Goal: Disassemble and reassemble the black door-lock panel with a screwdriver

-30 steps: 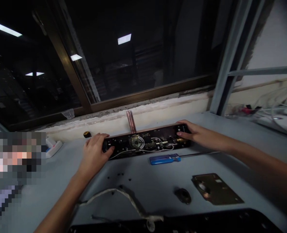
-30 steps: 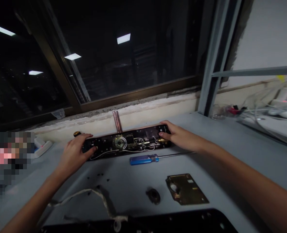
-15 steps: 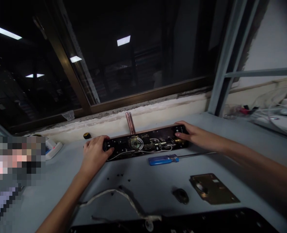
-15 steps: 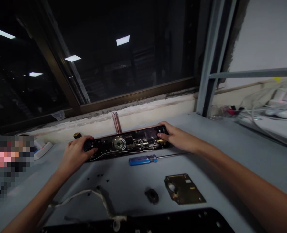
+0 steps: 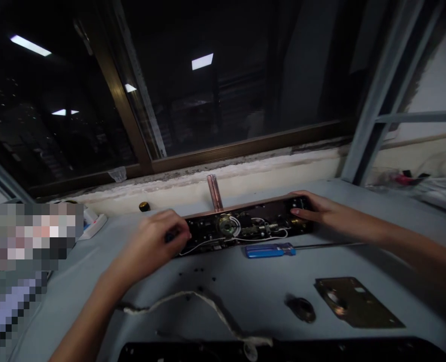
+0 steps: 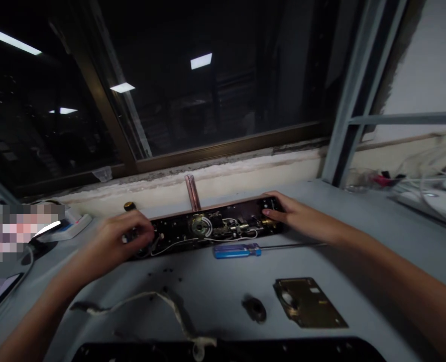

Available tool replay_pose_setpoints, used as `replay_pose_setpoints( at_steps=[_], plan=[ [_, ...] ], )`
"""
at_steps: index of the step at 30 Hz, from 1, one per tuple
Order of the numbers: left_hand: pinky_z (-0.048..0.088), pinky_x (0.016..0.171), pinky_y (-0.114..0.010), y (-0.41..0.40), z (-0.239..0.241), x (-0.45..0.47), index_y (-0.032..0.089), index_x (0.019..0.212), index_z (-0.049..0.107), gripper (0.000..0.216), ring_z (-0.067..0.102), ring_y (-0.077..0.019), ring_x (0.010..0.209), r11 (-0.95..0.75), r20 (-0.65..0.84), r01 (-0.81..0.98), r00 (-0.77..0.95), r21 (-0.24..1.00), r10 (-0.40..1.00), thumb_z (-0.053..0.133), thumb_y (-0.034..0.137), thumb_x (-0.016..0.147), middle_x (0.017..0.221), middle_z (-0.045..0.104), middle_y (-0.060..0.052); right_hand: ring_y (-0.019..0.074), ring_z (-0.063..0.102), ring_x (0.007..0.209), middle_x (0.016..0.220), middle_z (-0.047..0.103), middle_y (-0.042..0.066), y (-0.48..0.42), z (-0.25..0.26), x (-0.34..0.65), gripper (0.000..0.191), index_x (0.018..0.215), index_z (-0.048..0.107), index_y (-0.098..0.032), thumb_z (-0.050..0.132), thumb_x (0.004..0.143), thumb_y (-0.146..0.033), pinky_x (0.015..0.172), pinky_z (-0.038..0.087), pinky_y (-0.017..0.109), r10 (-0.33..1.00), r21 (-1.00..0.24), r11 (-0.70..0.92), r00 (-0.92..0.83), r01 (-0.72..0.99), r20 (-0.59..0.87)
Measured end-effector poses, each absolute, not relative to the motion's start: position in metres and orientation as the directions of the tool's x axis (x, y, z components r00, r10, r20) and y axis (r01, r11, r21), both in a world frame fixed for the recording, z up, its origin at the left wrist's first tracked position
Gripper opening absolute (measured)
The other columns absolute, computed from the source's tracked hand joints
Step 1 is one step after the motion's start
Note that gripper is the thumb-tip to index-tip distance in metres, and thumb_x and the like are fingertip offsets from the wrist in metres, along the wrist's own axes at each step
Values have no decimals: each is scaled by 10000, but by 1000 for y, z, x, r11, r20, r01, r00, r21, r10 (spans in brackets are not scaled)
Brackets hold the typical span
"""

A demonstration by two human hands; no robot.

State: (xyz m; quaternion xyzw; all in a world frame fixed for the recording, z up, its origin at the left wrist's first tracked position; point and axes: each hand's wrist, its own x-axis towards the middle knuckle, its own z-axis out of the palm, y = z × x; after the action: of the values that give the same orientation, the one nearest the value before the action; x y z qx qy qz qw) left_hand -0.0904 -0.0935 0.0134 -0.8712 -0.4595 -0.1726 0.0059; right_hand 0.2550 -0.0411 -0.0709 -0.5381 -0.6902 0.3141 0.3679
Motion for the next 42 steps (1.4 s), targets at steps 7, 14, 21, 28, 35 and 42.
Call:
replay_pose_setpoints(
  at_steps=[7, 14, 21, 28, 35, 42],
  plan=[
    [410, 625, -201, -117, -3, -70, 215, 779, 659, 77, 599, -124, 712, -731, -143, 643, 765, 227, 628, 610, 237, 724, 762, 660, 24, 310, 535, 1017, 988, 613, 62, -42, -73, 254, 334, 940, 489, -276, 533, 683, -484, 894, 416, 403, 977, -807, 214, -99, 550, 191],
    [431, 737, -241, -133, -21, -40, 221, 925, 639, 284, 593, -155, 831, -798, -11, 519, 840, 308, 542, 590, 438, 748, 888, 654, -1, 310, 543, 1001, 984, 613, 76, -44, -72, 252, 342, 958, 479, -257, 516, 697, -474, 879, 427, 395, 981, -807, 192, -94, 558, 168],
    [435, 749, -222, -135, -37, -30, 219, 908, 632, 227, 595, -136, 828, -868, 0, 396, 910, 299, 415, 571, 398, 782, 869, 653, 9, 281, 548, 991, 964, 609, 60, -42, -73, 253, 375, 963, 473, -238, 528, 688, -488, 881, 429, 380, 977, -818, 214, -102, 535, 189],
    [451, 541, -198, -117, 31, -119, 225, 900, 635, 221, 612, -127, 636, -574, 366, 775, 469, 265, 804, 461, 349, 843, 795, 686, 15, 261, 540, 1004, 983, 597, 60, -48, -68, 250, 349, 982, 447, -242, 514, 719, -460, 876, 423, 349, 986, -819, 168, -102, 549, 135],
    [461, 438, -207, -160, -20, -217, 252, 816, 670, 181, 618, -149, 501, -130, 256, 975, 81, 179, 963, 529, 312, 720, 646, 684, 35, 253, 560, 960, 940, 602, 65, -48, -64, 247, 249, 922, 468, -237, 509, 734, -395, 842, 427, 314, 981, -804, 196, -102, 561, 167],
    [501, 612, -241, -163, -45, -208, 220, 810, 677, 267, 650, -169, 675, -255, 172, 958, 231, 130, 957, 431, 173, 718, 775, 686, -29, 248, 559, 982, 930, 608, 53, -54, -62, 244, 226, 940, 475, -246, 516, 755, -369, 849, 426, 310, 976, -814, 215, -99, 539, 192]
  ],
)
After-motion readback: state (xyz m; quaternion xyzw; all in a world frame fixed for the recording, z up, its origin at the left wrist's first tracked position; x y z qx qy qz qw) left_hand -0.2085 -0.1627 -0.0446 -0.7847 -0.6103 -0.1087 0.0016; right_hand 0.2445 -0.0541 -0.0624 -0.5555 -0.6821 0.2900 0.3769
